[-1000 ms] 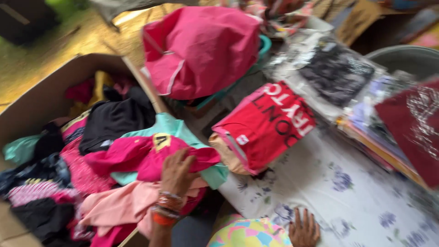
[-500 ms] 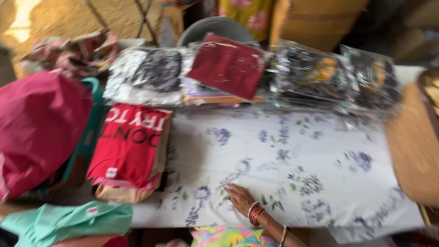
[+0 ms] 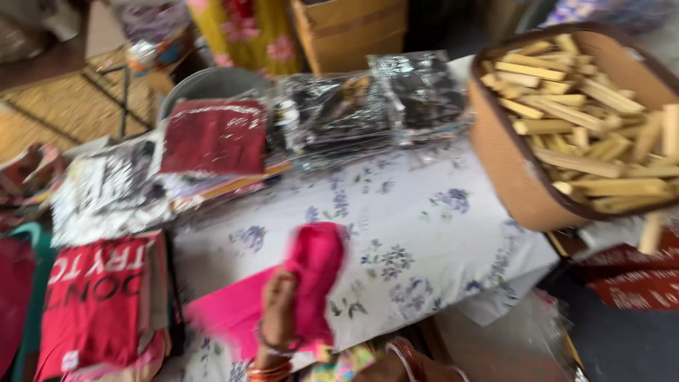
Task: Folding and stacking multiple colorful t-shirts on a sorting table.
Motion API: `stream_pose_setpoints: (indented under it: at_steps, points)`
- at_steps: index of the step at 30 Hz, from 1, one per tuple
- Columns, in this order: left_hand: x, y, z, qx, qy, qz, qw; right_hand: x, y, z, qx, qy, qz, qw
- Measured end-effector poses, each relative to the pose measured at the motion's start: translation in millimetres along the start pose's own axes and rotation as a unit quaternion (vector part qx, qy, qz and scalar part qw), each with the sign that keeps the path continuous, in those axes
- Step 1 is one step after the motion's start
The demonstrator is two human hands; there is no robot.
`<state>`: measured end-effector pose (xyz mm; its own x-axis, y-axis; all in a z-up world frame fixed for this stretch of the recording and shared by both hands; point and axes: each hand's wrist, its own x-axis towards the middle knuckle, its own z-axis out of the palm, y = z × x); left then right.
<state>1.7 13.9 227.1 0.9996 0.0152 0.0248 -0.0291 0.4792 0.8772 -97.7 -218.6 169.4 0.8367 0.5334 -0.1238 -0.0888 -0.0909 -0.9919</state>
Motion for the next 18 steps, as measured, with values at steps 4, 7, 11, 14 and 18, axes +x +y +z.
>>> stream_pose_setpoints:
  at_steps: [4, 7, 11, 14, 18]
  points:
    - [15.7, -20.4, 62.6, -0.03, -0.183, -0.091, 0.978, -76.2, 58.5, -53.6, 0.049, 0.08, -0.035, 0.995]
    - [19.9, 33.6, 139.9, 0.124, -0.391, -0.033, 0.911, -131.7, 115.1, -84.9, 0.087, 0.138, -0.064, 0.985]
    - [32.1, 22.1, 139.5, 0.227, -0.398, -0.073, 0.886, -186.3, 158.9, -122.5, 0.124, 0.216, -0.109, 0.962]
    - [50.2, 16.7, 124.1, 0.213, -0.361, -0.059, 0.906, -205.7, 176.7, -149.6, 0.145, 0.262, -0.144, 0.943]
    - [56.4, 33.1, 91.4, 0.169, -0.292, -0.008, 0.941, -203.2, 186.9, -155.9, 0.195, 0.277, -0.16, 0.927]
